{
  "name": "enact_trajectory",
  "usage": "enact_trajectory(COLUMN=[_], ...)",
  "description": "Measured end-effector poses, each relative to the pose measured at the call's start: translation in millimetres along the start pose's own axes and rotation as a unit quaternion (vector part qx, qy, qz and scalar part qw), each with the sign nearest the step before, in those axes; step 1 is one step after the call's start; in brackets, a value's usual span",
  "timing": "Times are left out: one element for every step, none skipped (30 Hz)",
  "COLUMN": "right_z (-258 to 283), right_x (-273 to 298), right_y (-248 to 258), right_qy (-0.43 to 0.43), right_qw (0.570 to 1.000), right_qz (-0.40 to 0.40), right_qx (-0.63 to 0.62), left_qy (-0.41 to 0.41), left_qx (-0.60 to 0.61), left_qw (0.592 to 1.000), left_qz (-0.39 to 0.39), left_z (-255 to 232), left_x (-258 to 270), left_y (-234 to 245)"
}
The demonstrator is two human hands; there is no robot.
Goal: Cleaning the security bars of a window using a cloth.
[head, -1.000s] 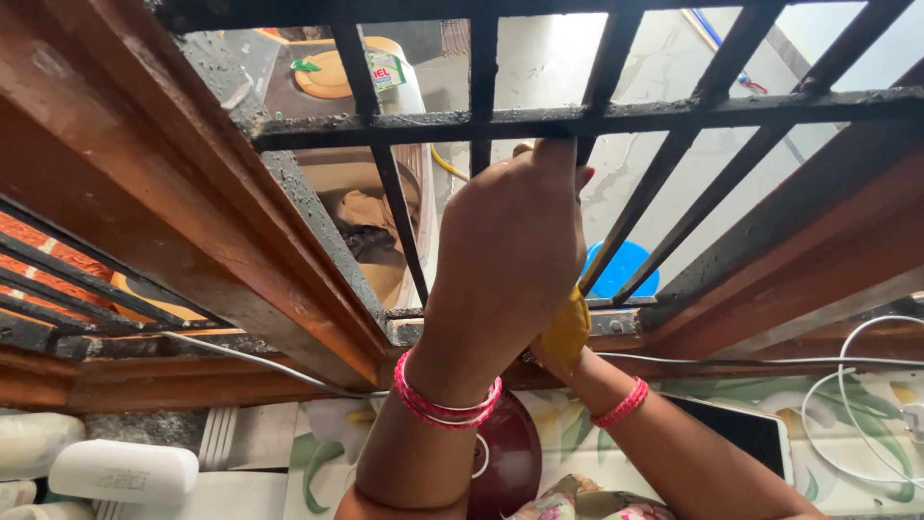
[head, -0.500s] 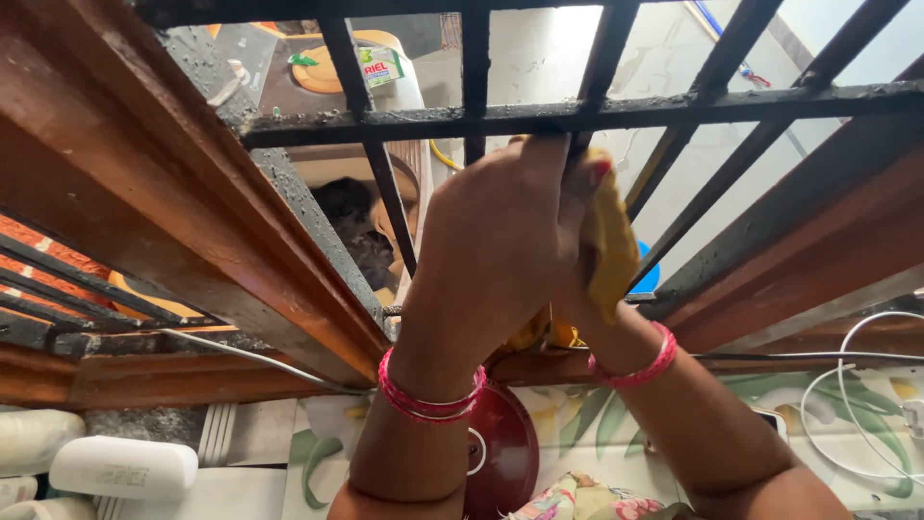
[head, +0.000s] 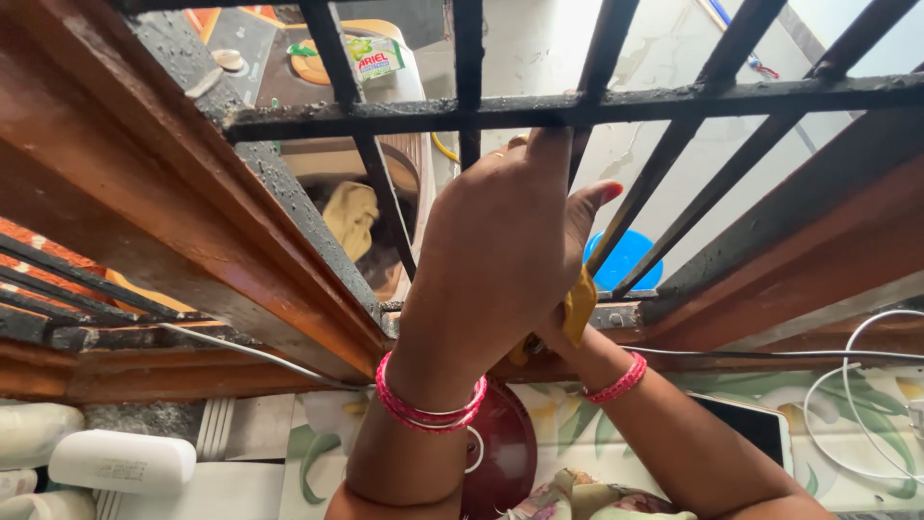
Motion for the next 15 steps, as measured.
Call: enact_trajectory(right_z=[-5,-10,-19,-25,-30,-45,-60,-74,-69,-65,-60,-48,-36,-24,-17], right_x=[4,11,16,22,28,37,46,55,56,54,51,46,42,37,30], right_y=[-2,-2,3,4,-3,-3,-3,-4,-4,-4,-4,-4,-5,-6,5], right_qy=[0.009,0.017,0.025,0.032,0.040,0.039,0.052,0.065,0.065,0.059,0.052,0.054,0.052,0.050,0.052], right_qw=[1.000,1.000,0.999,0.999,0.998,0.998,0.993,0.983,0.983,0.981,0.980,0.979,0.986,0.991,0.990], right_qz=[0.004,0.010,0.015,0.020,0.025,0.026,0.020,0.012,0.011,0.005,0.000,-0.002,-0.002,0.000,-0.001], right_qx=[0.006,0.014,0.022,0.031,0.039,0.041,0.106,0.170,0.171,0.183,0.194,0.196,0.161,0.125,0.128], left_qy=[0.003,0.008,0.007,0.005,0.003,0.003,0.001,-0.003,-0.004,-0.006,-0.008,-0.011,-0.009,-0.006,-0.008], left_qx=[-0.004,-0.006,-0.005,-0.009,-0.012,-0.011,-0.014,-0.018,-0.017,-0.027,-0.038,-0.037,-0.038,-0.038,-0.037], left_qw=[1.000,1.000,1.000,1.000,1.000,1.000,1.000,1.000,1.000,1.000,0.999,0.999,0.999,0.999,0.999], left_qz=[0.001,0.001,0.001,0.002,0.003,0.002,0.005,0.007,0.008,0.010,0.013,0.012,0.011,0.009,0.007], left_z=[-2,-3,-4,-5,-5,-5,-6,-6,-7,-8,-9,-9,-9,-8,-7], left_x=[0,0,0,-1,-1,-1,0,-1,0,-2,-4,-4,-4,-4,-4], left_y=[1,1,2,3,3,3,3,3,3,3,4,3,3,3,2])
Point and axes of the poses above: each hand's wrist, its own x-axis away from the middle knuckle, its own y-axis out of the back of the hand, z = x × y, the point moved 2 cm from there along -x, towards the middle knuckle, and after that the axes turned 3 degrees about y, right-handed, at the moved point
